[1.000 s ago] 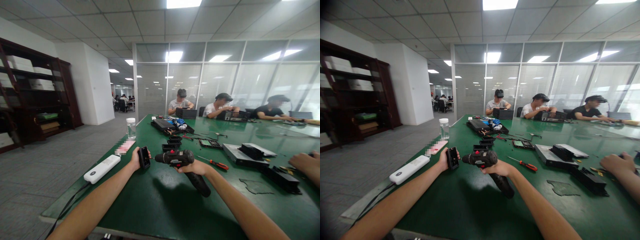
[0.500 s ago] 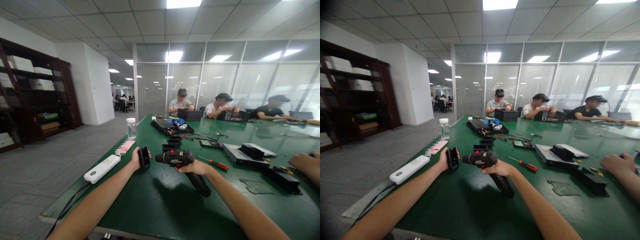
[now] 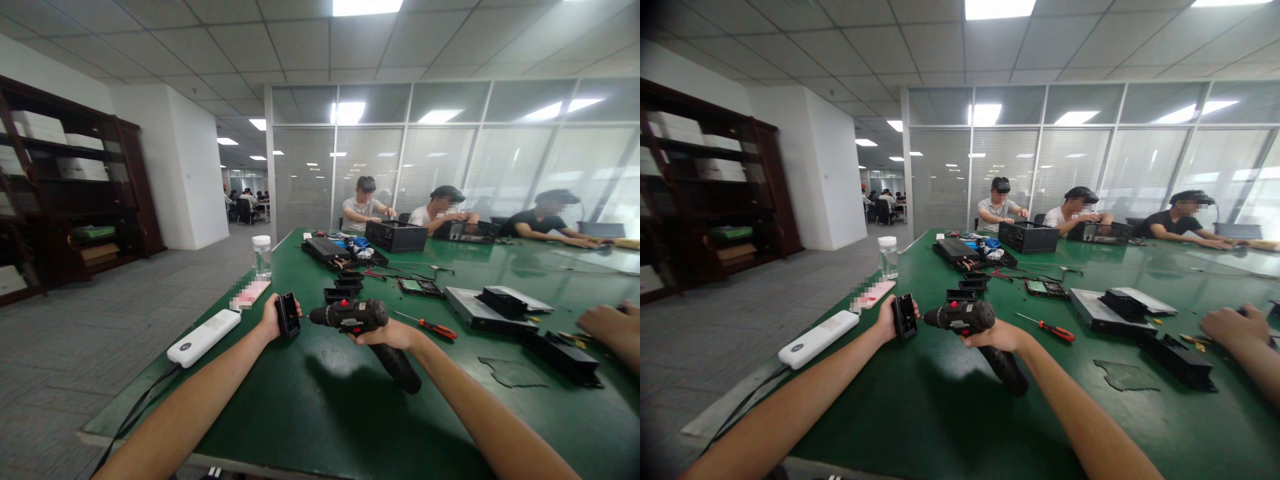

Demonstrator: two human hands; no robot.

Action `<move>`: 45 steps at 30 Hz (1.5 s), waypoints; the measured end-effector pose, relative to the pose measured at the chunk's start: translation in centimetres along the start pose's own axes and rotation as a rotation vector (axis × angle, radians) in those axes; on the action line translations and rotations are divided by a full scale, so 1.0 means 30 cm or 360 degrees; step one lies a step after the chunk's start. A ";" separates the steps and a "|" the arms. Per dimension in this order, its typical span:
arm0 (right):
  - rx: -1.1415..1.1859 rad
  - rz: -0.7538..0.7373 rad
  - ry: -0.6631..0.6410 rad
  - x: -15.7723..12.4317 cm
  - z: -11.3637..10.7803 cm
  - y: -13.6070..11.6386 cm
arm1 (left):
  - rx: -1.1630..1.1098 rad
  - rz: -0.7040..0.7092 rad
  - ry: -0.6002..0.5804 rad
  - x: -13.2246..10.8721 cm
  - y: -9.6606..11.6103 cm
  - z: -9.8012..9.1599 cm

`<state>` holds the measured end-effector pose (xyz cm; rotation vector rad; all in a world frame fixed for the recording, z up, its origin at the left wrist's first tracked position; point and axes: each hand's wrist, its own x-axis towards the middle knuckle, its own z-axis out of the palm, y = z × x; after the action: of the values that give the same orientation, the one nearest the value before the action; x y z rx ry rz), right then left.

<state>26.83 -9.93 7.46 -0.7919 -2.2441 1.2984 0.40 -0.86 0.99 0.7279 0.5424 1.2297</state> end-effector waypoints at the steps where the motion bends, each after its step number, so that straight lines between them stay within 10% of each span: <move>1: 0.0001 0.0005 0.0004 0.000 0.000 0.000 | 0.0005 0.0002 -0.0006 0.001 0.000 -0.001; 45: 0.0040 0.0030 0.0010 0.006 -0.003 0.020 | 0.0073 0.0053 -0.0151 0.034 -0.013 -0.048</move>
<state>26.90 -9.53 7.00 -0.8086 -2.2162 1.3281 -0.12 0.35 -0.23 0.8325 0.4831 1.2107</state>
